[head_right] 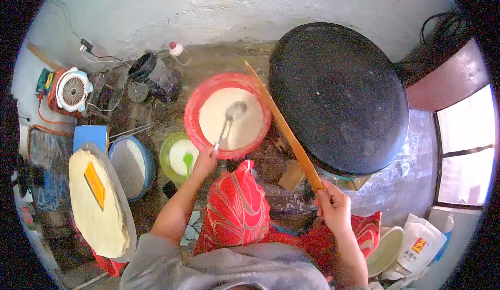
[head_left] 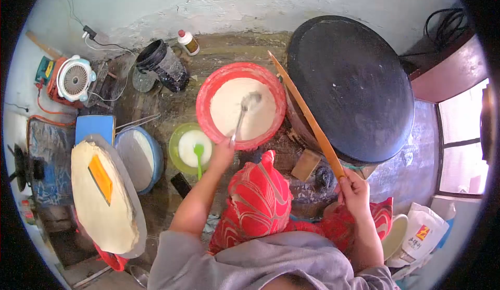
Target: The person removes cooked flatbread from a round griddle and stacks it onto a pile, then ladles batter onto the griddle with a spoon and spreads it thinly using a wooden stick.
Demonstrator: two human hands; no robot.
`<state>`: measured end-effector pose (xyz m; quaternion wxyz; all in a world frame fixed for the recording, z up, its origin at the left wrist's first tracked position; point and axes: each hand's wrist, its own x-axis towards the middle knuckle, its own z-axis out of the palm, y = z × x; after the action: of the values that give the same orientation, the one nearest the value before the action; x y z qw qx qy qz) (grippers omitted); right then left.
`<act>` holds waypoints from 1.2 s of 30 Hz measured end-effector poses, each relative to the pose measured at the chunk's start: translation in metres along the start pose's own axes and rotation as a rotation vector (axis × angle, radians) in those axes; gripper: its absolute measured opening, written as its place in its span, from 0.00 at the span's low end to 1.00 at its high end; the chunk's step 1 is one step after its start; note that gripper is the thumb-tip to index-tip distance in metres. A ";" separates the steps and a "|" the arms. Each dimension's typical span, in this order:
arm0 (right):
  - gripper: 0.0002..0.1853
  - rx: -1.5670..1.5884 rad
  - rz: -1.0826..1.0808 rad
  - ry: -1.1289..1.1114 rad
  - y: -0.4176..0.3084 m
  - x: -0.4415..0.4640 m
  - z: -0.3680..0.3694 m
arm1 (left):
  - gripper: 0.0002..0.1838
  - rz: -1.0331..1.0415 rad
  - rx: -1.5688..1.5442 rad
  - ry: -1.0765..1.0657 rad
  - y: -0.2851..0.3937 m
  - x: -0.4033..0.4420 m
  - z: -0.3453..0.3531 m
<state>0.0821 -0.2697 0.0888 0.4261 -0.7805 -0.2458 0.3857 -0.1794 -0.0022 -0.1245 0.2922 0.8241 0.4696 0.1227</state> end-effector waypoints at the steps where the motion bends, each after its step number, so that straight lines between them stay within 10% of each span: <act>1: 0.15 -0.005 -0.011 0.000 0.002 0.000 -0.001 | 0.14 -0.227 0.192 -0.179 0.030 -0.002 -0.017; 16: 0.14 0.161 0.068 -0.047 0.004 -0.012 -0.021 | 0.11 -0.277 -0.091 -0.153 0.015 -0.002 -0.029; 18: 0.14 0.153 0.038 -0.051 0.007 -0.013 -0.020 | 0.14 -0.418 0.370 -0.268 0.008 -0.003 -0.014; 22: 0.14 0.144 0.082 -0.067 0.007 -0.013 -0.020 | 0.12 -0.151 0.190 -0.264 0.023 0.032 -0.011; 26: 0.14 0.157 0.091 -0.071 0.004 -0.014 -0.018 | 0.12 -0.358 0.188 0.001 0.055 0.053 -0.005; 31: 0.14 0.114 0.058 -0.068 0.004 -0.016 -0.020 | 0.13 -0.102 0.140 -0.298 0.016 0.016 -0.034; 36: 0.15 0.162 0.111 -0.100 0.006 -0.016 -0.020 | 0.15 -0.499 0.396 -0.184 0.020 0.015 -0.057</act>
<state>0.0890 -0.2939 0.0966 0.4530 -0.7357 -0.1910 0.4659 -0.1845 0.0237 -0.0675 0.1887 0.7321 0.6433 -0.1211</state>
